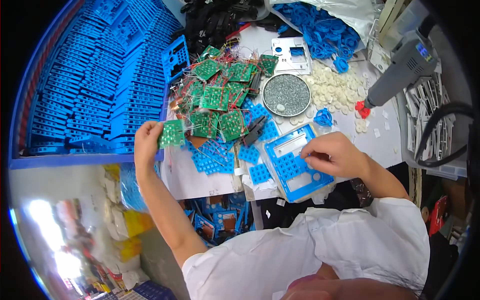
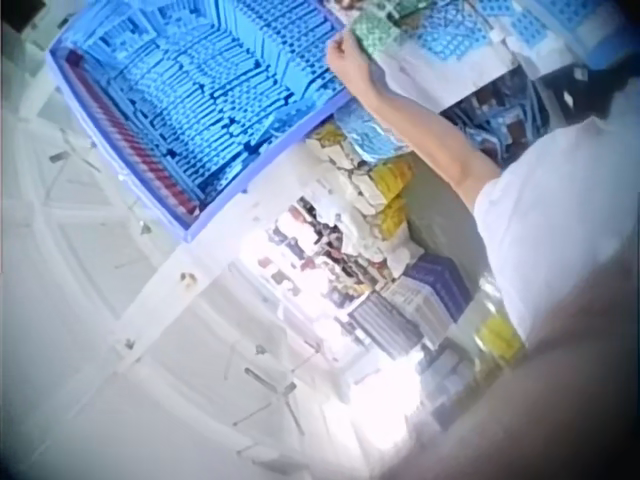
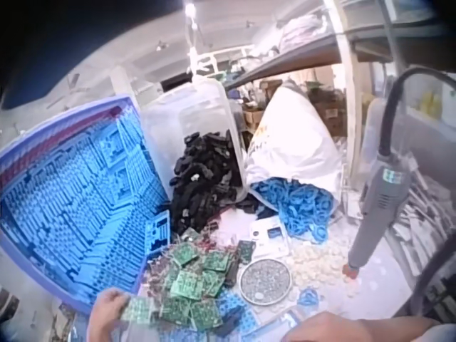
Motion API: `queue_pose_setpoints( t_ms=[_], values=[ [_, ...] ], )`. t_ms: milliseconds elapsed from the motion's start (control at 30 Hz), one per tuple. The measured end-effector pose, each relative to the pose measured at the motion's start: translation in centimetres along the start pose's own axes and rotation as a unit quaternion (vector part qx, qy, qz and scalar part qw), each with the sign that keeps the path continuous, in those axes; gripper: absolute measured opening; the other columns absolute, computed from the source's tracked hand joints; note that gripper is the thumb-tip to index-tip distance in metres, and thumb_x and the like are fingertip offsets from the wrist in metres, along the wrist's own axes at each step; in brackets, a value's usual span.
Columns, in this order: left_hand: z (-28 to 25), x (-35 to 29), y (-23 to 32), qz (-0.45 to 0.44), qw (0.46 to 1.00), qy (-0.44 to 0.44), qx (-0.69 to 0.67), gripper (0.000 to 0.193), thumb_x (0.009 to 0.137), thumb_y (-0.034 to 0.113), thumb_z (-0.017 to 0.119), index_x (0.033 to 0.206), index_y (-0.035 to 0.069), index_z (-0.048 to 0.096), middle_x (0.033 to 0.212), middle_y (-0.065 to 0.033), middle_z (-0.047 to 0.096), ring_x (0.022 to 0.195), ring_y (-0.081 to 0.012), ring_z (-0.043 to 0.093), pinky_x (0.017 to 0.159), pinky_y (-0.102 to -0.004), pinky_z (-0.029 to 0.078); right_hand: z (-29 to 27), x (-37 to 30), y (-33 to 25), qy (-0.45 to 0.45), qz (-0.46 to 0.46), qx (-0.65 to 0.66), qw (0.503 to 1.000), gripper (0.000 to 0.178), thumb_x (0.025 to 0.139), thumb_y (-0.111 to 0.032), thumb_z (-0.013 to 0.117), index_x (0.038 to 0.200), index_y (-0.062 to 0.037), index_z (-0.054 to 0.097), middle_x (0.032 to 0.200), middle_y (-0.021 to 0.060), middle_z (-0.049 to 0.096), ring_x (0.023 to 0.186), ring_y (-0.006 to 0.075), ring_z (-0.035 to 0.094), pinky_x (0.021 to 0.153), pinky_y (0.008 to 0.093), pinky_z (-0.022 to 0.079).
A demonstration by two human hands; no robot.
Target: Assembling electronic circuits and components into plastic casings using adhesive.
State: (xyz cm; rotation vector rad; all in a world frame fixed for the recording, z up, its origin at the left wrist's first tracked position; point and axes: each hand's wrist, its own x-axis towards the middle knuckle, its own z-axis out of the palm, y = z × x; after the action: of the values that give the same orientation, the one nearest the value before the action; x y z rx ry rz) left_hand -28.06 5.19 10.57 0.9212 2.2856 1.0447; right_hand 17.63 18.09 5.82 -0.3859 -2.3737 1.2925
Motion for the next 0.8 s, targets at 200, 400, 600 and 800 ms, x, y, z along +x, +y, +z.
queue_pose_setpoints(
  t_ms=[200, 400, 600, 800],
  values=[
    [-3.2, -0.6, 2.1, 0.146, 0.985, 0.026, -0.083, 0.014, 0.098, 0.017, 0.066, 0.096, 0.004, 0.066, 0.081, 0.0051, 0.058, 0.070, -0.0039, 0.050, 0.061, -0.0228, 0.039, -0.5, 0.3, 0.1, -0.026, 0.039, -0.013, 0.999, 0.011, 0.088, -0.009, 0.069, 0.099, -0.0058, 0.071, 0.072, 0.0084, 0.066, 0.062, 0.0208, 0.066, 0.058, 0.0334, 0.050],
    [-1.9, -2.2, 2.5, 0.074, 0.992, -0.090, 0.040, 0.015, 0.096, 0.017, 0.069, 0.095, 0.002, 0.065, 0.079, 0.0052, 0.058, 0.069, -0.0033, 0.050, 0.061, -0.0216, 0.038, 0.0, 1.0, -0.2, -0.046, 0.055, 0.022, 0.997, 0.010, 0.089, -0.007, 0.068, 0.098, -0.0048, 0.071, 0.074, 0.0073, 0.068, 0.060, 0.0179, 0.065, 0.056, 0.0318, 0.049],
    [1.8, -6.7, 3.8, 0.103, 0.978, -0.143, -0.112, 0.011, 0.098, 0.010, 0.066, 0.094, 0.002, 0.062, 0.070, 0.0091, 0.052, 0.062, 0.0016, 0.041, 0.054, -0.0201, 0.028, 0.3, 2.1, -0.9, -0.050, 0.028, 0.030, 0.998, 0.012, 0.091, -0.009, 0.067, 0.101, -0.0046, 0.071, 0.074, 0.0073, 0.067, 0.061, 0.0152, 0.063, 0.057, 0.0316, 0.048],
    [5.0, -12.0, 7.3, 0.174, 0.969, -0.132, -0.117, 0.006, 0.097, 0.005, 0.066, 0.096, 0.001, 0.062, 0.066, 0.0101, 0.047, 0.060, 0.0022, 0.036, 0.053, -0.0200, 0.024, 2.1, 3.7, -3.5, -0.091, -0.001, 0.209, 0.974, 0.025, 0.096, -0.010, 0.063, 0.120, -0.0041, 0.070, 0.077, 0.0050, 0.067, 0.063, 0.0090, 0.060, 0.058, 0.0282, 0.048]
  ],
)
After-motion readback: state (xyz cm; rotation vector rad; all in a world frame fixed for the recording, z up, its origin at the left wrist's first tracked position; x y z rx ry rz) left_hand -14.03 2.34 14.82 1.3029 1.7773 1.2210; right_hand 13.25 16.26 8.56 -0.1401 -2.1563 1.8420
